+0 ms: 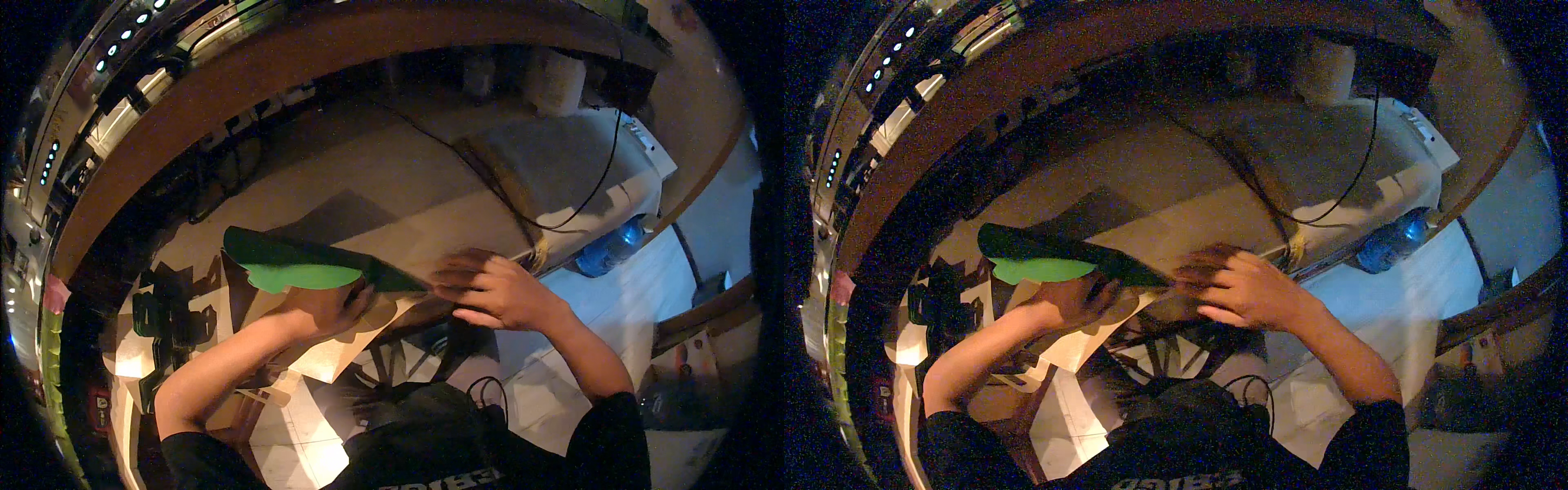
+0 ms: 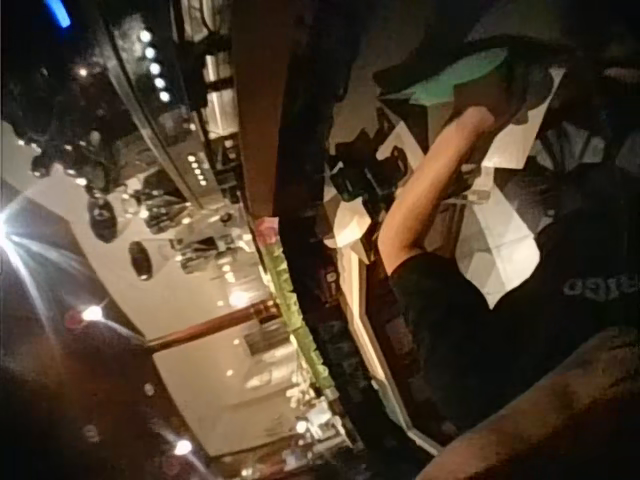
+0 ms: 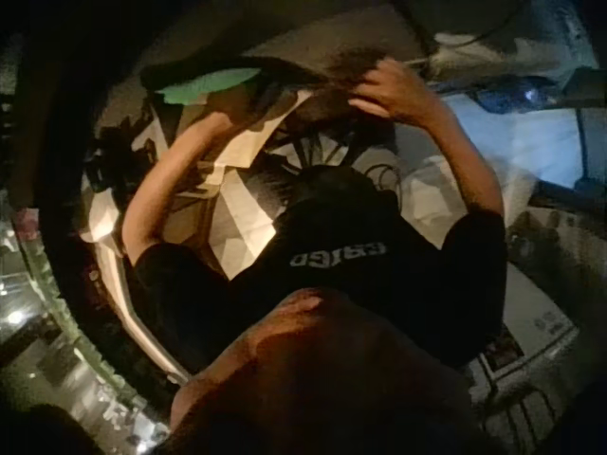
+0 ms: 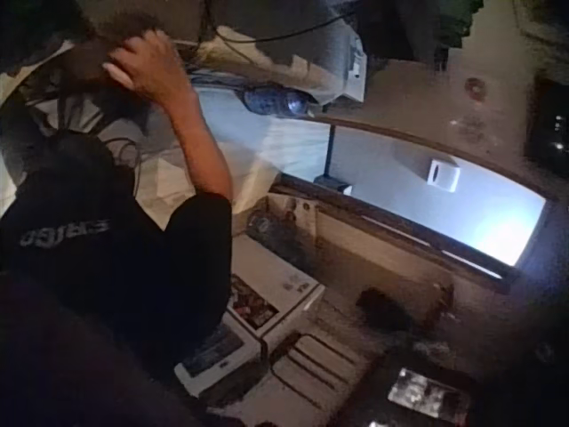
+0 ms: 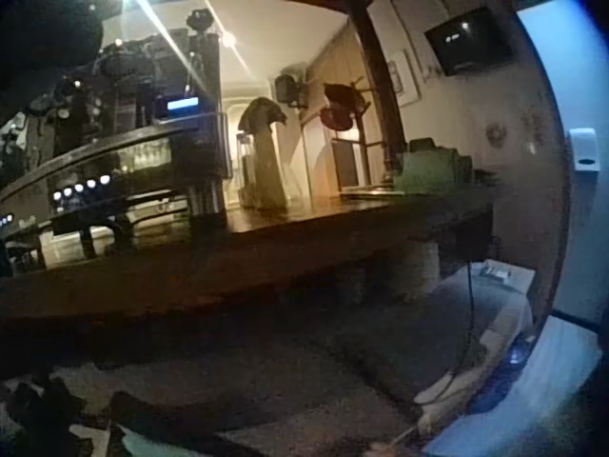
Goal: The person folds and assembles green and tan cardboard food containers by hand on a counter.
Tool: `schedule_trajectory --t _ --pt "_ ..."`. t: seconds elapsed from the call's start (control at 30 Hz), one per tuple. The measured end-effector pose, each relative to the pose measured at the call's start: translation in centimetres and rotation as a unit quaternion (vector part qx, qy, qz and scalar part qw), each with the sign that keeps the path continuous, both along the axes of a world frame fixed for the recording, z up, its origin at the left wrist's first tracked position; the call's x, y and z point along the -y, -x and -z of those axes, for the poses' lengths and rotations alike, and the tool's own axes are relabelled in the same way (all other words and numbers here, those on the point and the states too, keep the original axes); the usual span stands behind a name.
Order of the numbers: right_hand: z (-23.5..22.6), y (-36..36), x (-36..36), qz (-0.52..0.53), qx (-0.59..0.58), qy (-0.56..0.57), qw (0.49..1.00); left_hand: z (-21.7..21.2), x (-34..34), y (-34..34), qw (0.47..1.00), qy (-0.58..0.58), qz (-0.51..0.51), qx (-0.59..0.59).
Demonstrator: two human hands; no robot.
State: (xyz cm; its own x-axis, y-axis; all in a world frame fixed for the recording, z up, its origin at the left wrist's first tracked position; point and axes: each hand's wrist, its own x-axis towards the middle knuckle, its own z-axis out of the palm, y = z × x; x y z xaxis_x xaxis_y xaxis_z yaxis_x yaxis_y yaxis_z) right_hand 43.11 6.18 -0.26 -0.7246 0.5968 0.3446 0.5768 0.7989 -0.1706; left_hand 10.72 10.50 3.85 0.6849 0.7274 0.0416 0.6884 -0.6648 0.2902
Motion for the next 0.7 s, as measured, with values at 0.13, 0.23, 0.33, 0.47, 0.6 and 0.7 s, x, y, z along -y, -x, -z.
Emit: schedule_trajectory --t 0.13,0.23,0.33,0.47,0.6,0.7 --pt "-0.3 0.5 0.3 0.029 -0.061 -0.023 0.997 0.7 -0.1 0.0 0.998 -0.063 0.022 0.019" --pt "-0.3 2.9 -0.1 0.041 -0.109 -0.066 0.991 0.0 0.2 -0.1 0.999 -0.016 -0.017 -0.029" --pt "0.9 4.2 -0.9 0.046 -0.166 -0.047 0.984 -0.1 0.1 -0.3 1.000 -0.008 -0.023 -0.019" --pt "1.3 5.2 -1.1 0.045 -0.253 -0.012 0.966 1.2 -0.3 0.6 0.995 -0.077 0.010 0.061" --pt "1.8 5.3 -0.2 0.087 -0.286 0.000 0.954 1.0 -0.6 0.4 0.988 -0.090 0.044 0.114" --pt "2.2 5.7 0.5 0.132 -0.300 0.004 0.945 0.4 -0.5 0.2 0.989 -0.068 0.049 0.118"
